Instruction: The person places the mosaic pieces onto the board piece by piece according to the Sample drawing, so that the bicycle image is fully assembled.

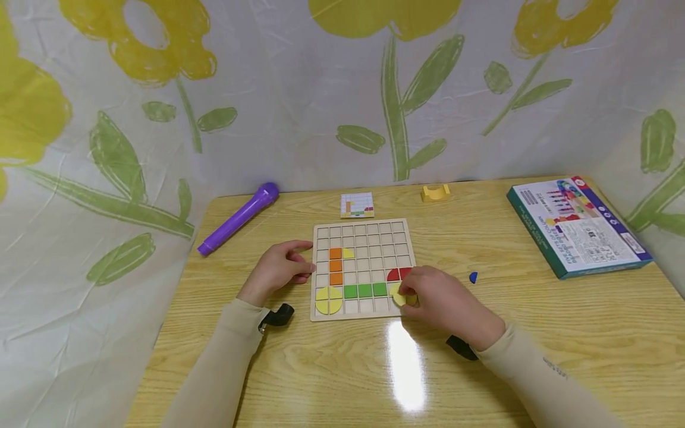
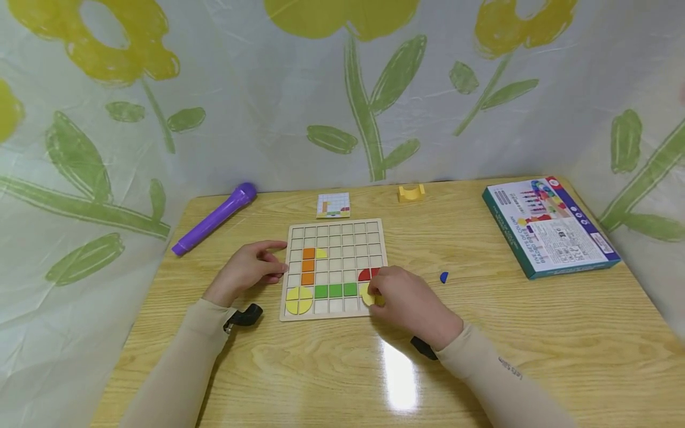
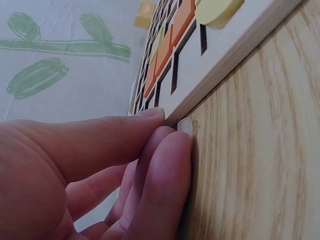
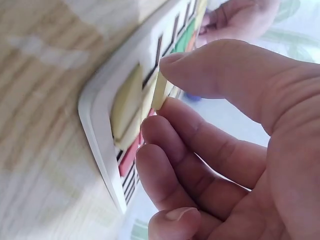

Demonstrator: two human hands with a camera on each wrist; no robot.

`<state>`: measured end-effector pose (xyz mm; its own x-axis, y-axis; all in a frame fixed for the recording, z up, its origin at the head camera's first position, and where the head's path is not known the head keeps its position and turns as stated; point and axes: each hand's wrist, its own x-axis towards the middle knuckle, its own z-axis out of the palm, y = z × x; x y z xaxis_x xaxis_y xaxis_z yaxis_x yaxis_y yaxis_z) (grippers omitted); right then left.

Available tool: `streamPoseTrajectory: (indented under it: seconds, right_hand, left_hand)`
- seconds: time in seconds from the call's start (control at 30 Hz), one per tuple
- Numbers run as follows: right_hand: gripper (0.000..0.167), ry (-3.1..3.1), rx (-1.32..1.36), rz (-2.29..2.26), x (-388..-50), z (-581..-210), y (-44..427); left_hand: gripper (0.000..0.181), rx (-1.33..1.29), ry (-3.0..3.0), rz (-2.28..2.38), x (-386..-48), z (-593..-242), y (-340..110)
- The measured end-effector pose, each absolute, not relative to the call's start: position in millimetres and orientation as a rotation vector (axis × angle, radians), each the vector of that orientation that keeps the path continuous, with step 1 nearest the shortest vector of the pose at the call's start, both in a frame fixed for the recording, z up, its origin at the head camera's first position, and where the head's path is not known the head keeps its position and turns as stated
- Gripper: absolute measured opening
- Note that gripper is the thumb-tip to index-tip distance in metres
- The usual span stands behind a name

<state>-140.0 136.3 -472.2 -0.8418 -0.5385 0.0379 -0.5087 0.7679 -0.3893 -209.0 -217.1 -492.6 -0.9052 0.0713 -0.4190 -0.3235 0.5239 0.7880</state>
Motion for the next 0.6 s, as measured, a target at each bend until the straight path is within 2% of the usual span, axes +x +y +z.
streamPoseTrajectory:
  seconds: [0.6]
  right_hand:
    - [0.013,2.897,-0.875,-0.567,-137.9,-480.7,132.2]
  left_hand:
    - [0.063,-0.193,2.376,1.322,-211.4,-495.7,-218.8]
